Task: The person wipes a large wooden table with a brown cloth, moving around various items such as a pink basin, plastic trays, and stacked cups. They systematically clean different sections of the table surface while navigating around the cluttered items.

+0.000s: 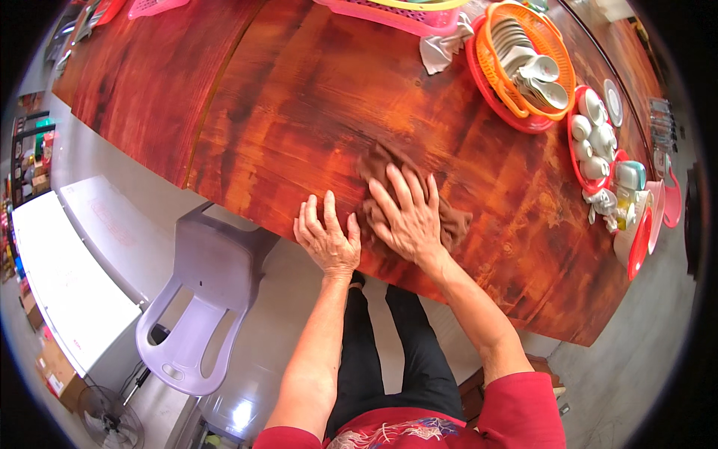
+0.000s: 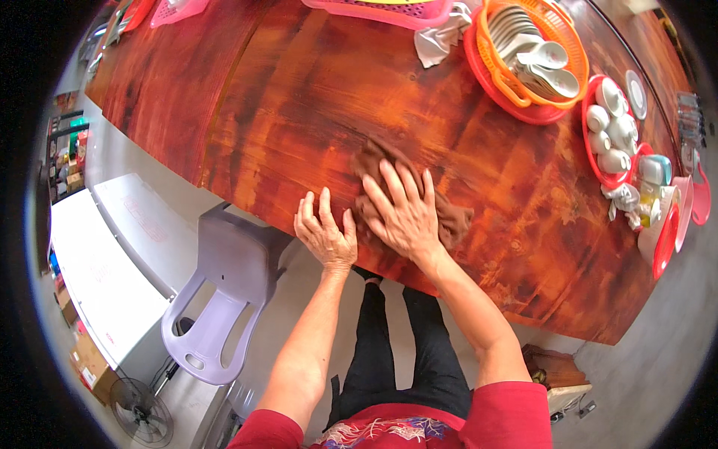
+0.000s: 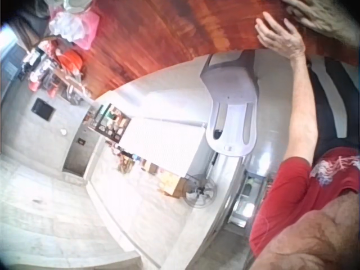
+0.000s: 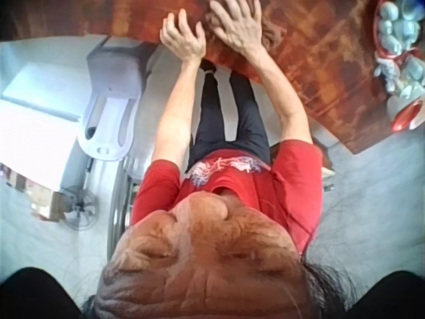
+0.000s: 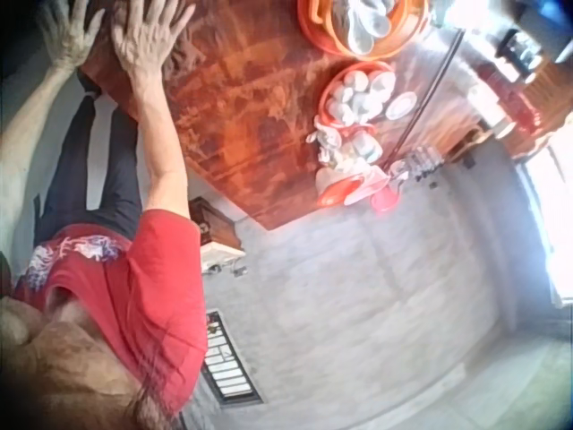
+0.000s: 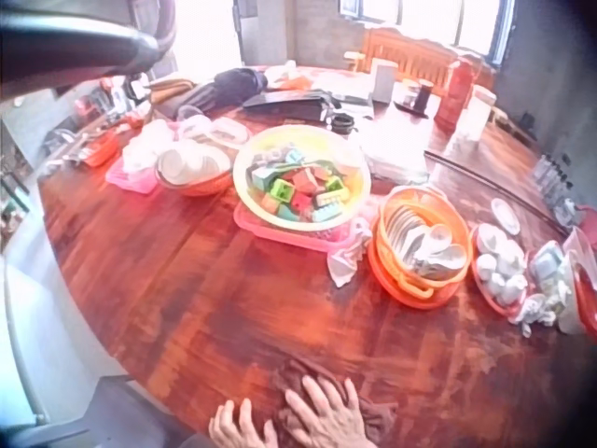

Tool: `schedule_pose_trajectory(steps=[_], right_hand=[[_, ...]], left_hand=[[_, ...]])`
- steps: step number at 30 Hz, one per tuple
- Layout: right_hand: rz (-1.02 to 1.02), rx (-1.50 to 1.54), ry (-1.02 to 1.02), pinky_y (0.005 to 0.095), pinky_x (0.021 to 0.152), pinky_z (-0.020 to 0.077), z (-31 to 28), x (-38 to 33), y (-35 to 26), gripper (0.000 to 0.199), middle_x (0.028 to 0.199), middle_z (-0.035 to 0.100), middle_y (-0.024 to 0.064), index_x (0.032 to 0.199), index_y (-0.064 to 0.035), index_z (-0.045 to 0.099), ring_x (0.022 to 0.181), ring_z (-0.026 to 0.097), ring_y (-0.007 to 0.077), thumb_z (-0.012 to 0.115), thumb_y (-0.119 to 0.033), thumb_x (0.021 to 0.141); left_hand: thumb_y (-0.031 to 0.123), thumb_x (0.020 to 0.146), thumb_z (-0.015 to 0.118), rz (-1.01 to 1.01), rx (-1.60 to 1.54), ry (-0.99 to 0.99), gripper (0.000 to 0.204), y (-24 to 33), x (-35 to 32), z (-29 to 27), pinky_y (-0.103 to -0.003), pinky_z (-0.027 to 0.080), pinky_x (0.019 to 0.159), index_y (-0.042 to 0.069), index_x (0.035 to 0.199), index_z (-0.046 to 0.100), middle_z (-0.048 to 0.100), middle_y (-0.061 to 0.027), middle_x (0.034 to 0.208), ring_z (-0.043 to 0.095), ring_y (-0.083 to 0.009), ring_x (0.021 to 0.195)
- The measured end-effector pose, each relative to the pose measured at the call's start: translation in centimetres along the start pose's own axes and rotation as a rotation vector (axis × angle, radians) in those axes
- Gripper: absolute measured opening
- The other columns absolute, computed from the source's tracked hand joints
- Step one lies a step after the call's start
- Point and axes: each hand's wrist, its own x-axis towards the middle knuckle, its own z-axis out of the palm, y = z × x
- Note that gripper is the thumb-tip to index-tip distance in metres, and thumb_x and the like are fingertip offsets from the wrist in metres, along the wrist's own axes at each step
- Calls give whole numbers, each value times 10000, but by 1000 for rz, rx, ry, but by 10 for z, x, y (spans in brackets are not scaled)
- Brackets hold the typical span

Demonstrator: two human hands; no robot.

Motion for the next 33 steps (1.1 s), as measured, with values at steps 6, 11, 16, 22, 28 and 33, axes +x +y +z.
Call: schedule_pose_trajectory(steps=[6,11,16,22,28,33], right_hand=[[136,-56,167,591,1131,171,24,117,1,629,1506,333,123,1393,-206,472,1401,280,327,610,-473,840],[254,-107,261,647,1100,201,36,194,12,632,1496,312,178,1403,-173,436,1399,272,377,552,-511,881],[281,-94,229,656,1119,127,50,241,-11,668,1542,286,167,1439,-179,396,1444,212,378,476,-562,898],[-333,33,119,605,1124,210,64,234,-70,461,1480,381,70,1315,-260,481,1398,315,288,480,-509,928],[-536,117,40,518,1139,236,47,176,-62,419,1460,439,28,1310,-284,552,1371,372,238,504,-489,948],[-384,46,48,508,1127,230,23,100,-30,439,1457,446,48,1305,-239,556,1337,406,240,564,-433,911]], left_hand=[[364,894,594,-18,11,-37,555,-3,-2,-2,-535,297,1075,110,1376,490,414,-155,1394,387,-353,1282],[357,874,615,-44,-12,-62,576,0,-3,-2,-523,268,1097,114,1383,498,415,-146,1403,382,-325,1303],[394,904,566,-51,-12,-35,534,-1,-3,-1,-503,269,1098,125,1363,527,427,-139,1400,386,-321,1298],[405,912,557,-65,-44,-56,528,0,-5,1,-507,270,1098,138,1366,525,429,-141,1401,383,-325,1298],[394,904,570,-57,-61,-48,534,0,-5,1,-514,262,1100,125,1363,519,419,-147,1409,368,-326,1308],[374,922,538,-63,-114,-29,486,-10,-11,2,-529,249,1099,88,1313,495,426,-162,1410,374,-342,1312]])
